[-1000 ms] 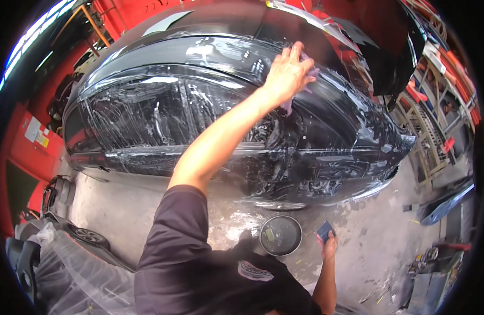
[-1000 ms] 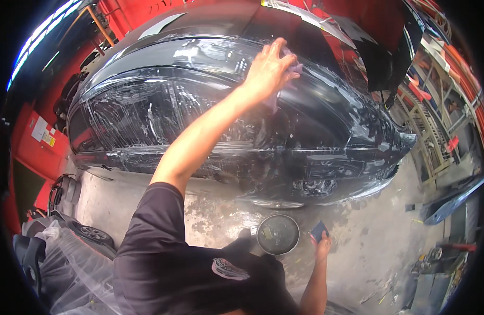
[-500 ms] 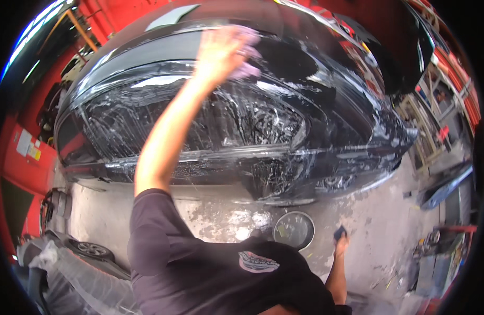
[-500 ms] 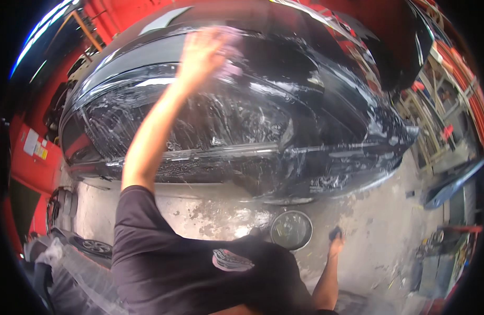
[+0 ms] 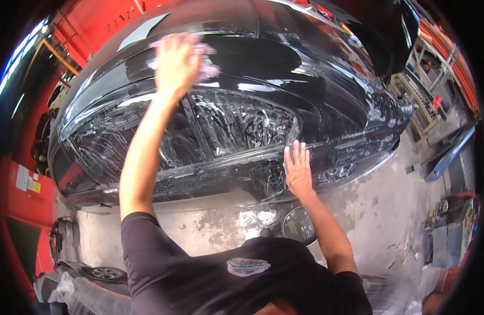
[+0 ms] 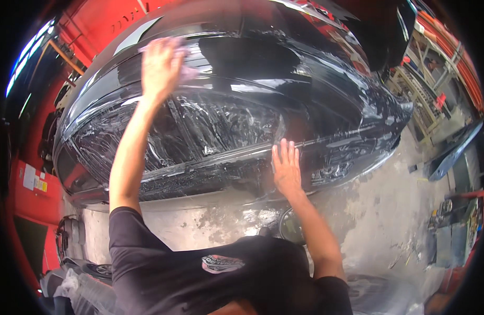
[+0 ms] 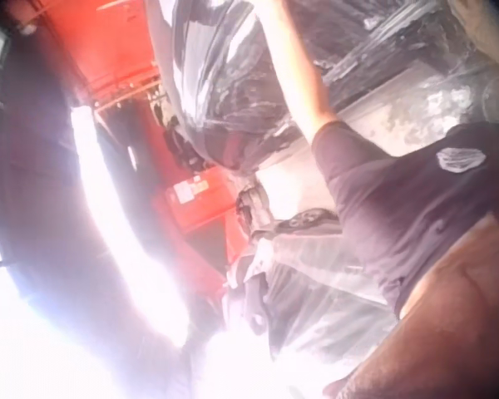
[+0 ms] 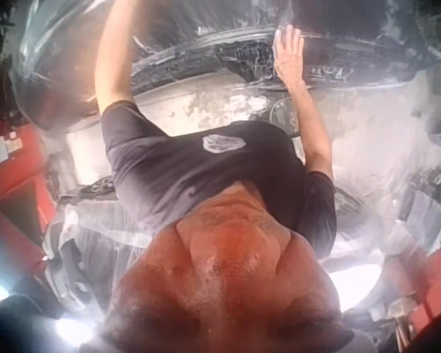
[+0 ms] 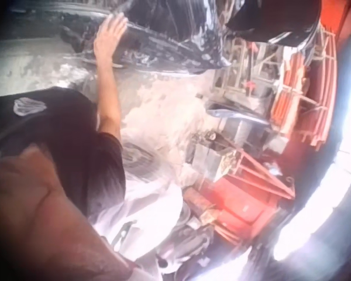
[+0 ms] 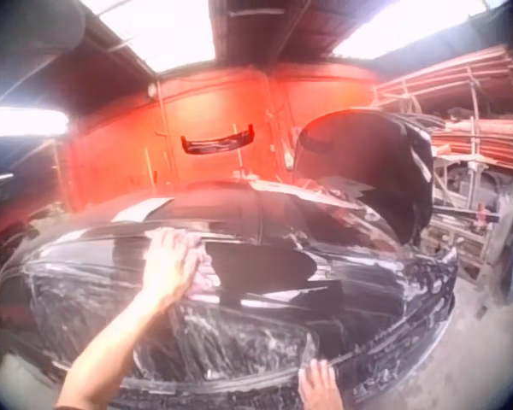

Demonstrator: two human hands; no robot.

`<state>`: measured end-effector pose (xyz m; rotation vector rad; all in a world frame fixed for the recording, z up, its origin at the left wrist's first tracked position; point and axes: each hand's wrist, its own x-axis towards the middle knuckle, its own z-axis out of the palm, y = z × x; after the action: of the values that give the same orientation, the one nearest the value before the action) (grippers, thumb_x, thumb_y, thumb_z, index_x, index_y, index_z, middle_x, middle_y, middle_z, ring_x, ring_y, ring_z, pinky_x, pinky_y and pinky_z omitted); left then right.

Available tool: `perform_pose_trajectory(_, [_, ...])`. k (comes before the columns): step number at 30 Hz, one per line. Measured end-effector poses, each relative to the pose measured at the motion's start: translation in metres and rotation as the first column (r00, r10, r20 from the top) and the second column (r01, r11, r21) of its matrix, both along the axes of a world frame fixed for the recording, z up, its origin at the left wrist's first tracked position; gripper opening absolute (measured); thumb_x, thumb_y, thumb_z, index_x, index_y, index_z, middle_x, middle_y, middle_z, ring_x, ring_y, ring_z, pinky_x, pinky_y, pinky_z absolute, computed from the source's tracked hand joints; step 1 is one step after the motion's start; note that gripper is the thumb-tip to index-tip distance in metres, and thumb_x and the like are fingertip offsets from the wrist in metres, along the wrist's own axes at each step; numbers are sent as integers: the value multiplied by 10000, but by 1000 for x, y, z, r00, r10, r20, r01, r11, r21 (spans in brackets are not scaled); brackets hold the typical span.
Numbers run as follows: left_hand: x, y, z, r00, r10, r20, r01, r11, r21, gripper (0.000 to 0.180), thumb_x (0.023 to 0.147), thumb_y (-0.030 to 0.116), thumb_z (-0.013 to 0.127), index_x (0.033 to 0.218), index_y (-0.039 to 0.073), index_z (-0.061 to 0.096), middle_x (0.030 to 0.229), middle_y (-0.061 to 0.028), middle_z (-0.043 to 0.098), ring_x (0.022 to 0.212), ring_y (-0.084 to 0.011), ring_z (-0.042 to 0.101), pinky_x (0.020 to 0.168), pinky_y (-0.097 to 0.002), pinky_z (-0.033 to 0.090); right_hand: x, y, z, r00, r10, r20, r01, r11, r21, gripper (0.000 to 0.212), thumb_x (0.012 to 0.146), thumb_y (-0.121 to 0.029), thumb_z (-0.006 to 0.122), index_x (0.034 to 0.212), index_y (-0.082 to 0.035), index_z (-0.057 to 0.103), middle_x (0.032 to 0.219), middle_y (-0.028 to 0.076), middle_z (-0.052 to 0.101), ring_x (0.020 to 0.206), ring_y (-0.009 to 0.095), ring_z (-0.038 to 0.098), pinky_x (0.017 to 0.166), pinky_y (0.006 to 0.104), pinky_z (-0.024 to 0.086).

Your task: The person applies a clear protective film to the rear window of a black car. They use a squeegee to smooth the film and remove bubbles, frequently dipping the tool into a bucket of soapy water. The person also uses a purple cloth to wipe the surface and a yellow knife to trim the film edges.

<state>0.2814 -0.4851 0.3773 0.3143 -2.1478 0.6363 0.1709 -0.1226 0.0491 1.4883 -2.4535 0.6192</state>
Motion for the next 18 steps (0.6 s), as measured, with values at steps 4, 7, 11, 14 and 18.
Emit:
perform_pose_trajectory(4, [-74, 56, -21, 962, -240, 132, 259, 955, -146, 468, 929, 395, 707, 1270, 75, 680, 1328, -151, 645, 1334, -385, 571, 1158, -554, 430, 7, -4, 2, 1000, -1, -11, 2, 999, 45, 627, 1064, -184, 575, 1642, -33, 387, 1759, 281, 193, 1624, 506, 169, 1320, 590, 176])
perform_pose_trajectory(7, [-93, 79, -32, 977, -181, 115, 184, 983, -17, 560, 1030, 449, 621, 1436, 63, 606, 1442, -224, 602, 1417, -458, 506, 1226, -587, 367, 9, -10, -4, 996, -15, -93, 19, 999, 40, 599, 1093, -227, 535, 1640, -33, 388, 1749, 293, 217, 1617, 516, 185, 1315, 601, 173])
perform_pose_trajectory(11, [-53, 61, -34, 971, -208, 121, 224, 963, -147, 566, 1031, 469, 631, 1454, 93, 615, 1494, -193, 583, 1450, -445, 478, 1228, -624, 338, 6, -7, -8, 993, -50, -109, 57, 996, 62, 604, 1098, -232, 542, 1644, -32, 380, 1761, 293, 172, 1632, 500, 138, 1323, 596, 130])
perform_pose_trajectory(14, [22, 16, -49, 985, -170, 9, 170, 985, -25, 609, 974, 390, 711, 1499, 111, 580, 1595, -160, 488, 1526, -433, 385, 1235, -687, 282, 6, -8, -14, 988, -45, -148, 54, 997, 55, 634, 1092, -235, 560, 1653, -27, 354, 1766, 296, 147, 1629, 509, 127, 1325, 596, 128])
perform_pose_trajectory(18, [136, -54, -65, 962, 161, -222, -141, 984, 106, 661, 946, 333, 740, 1537, 106, 551, 1660, -171, 382, 1560, -447, 307, 1213, -734, 258, 8, -14, -21, 983, -21, -181, 28, 999, 34, 669, 1085, -203, 574, 1676, -38, 308, 1773, 294, 115, 1625, 527, 126, 1317, 610, 153])
